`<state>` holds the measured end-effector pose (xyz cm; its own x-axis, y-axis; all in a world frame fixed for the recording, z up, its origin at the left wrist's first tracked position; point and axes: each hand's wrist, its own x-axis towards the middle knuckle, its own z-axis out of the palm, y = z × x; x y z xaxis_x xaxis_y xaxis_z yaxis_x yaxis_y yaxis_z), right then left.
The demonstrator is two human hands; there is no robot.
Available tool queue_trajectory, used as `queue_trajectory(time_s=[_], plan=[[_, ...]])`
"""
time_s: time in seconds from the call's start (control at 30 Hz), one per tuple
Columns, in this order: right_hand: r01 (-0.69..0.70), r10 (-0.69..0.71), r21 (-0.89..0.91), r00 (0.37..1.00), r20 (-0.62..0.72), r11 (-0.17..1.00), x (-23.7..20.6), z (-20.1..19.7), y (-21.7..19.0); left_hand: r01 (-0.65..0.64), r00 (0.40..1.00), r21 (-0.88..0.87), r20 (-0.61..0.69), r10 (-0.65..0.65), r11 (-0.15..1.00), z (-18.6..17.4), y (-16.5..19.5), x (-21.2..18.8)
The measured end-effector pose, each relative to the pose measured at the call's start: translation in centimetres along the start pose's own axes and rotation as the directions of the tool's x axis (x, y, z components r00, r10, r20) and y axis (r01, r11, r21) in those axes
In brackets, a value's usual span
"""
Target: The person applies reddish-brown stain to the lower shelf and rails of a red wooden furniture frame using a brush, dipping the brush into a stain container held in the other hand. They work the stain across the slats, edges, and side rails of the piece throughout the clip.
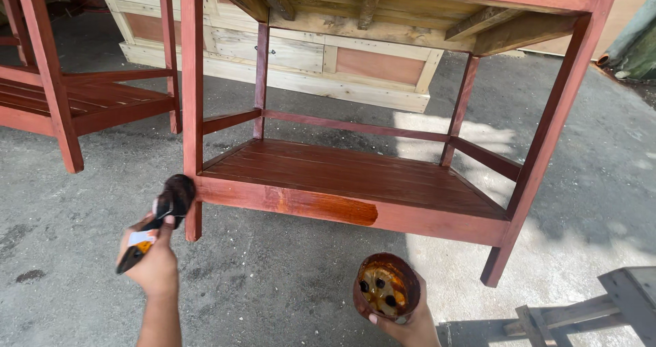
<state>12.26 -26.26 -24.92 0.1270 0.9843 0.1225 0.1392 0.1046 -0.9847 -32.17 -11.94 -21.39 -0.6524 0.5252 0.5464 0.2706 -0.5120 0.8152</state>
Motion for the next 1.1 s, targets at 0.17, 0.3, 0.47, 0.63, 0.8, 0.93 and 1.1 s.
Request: queue_trajectory(time_s=[0.17, 0.3, 0.47, 0.63, 0.8, 0.93, 1.1], plan=[[-0.127, 0.126, -0.044, 0.992, -0.024, 0.991, -0.5, -0.8, 0.1, -0.111, 0.99, 0.067, 0.091, 0.105, 0.992, 5.8, 2.7, -6.5], [-0.118, 0.117, -0.03, 0.993, -0.018, 0.993, -0.2, 0.6, -0.3, -0.097, 0.925, -0.054, 0.364, 0.11, 0.994, 8.4, 5.8, -10.9], [-0.066, 0.066, 0.011, 0.997, 0.037, 0.998, 0.2, 1.6, -0.6, -0.07, 0.978, -0.095, 0.188, 0.087, 0.993, 4.2, 5.7, -5.9], [-0.155, 0.155, -0.019, 0.988, -0.012, 0.988, 0.2, 0.5, 0.2, -0.3, 0.951, 0.162, 0.128, 0.282, 0.94, 2.8, 3.7, -2.4], [-0.151, 0.153, 0.023, 0.986, -0.061, 0.988, -0.4, -1.5, 1.8, -0.264, 0.954, 0.206, 0.201, 0.223, 0.942, 8.0, 4.8, -9.9], [-0.066, 0.071, 0.047, 0.988, -0.134, 0.997, -2.0, -5.3, 2.3, -0.327, 0.908, 0.093, 0.307, 0.285, 0.941, 12.3, 7.0, -16.5], [-0.232, 0.223, -0.003, 0.936, -0.271, 0.973, -4.5, -10.7, 2.1, -0.322, 0.85, -0.057, 0.423, 0.315, 0.945, 17.5, 9.5, -24.1]])
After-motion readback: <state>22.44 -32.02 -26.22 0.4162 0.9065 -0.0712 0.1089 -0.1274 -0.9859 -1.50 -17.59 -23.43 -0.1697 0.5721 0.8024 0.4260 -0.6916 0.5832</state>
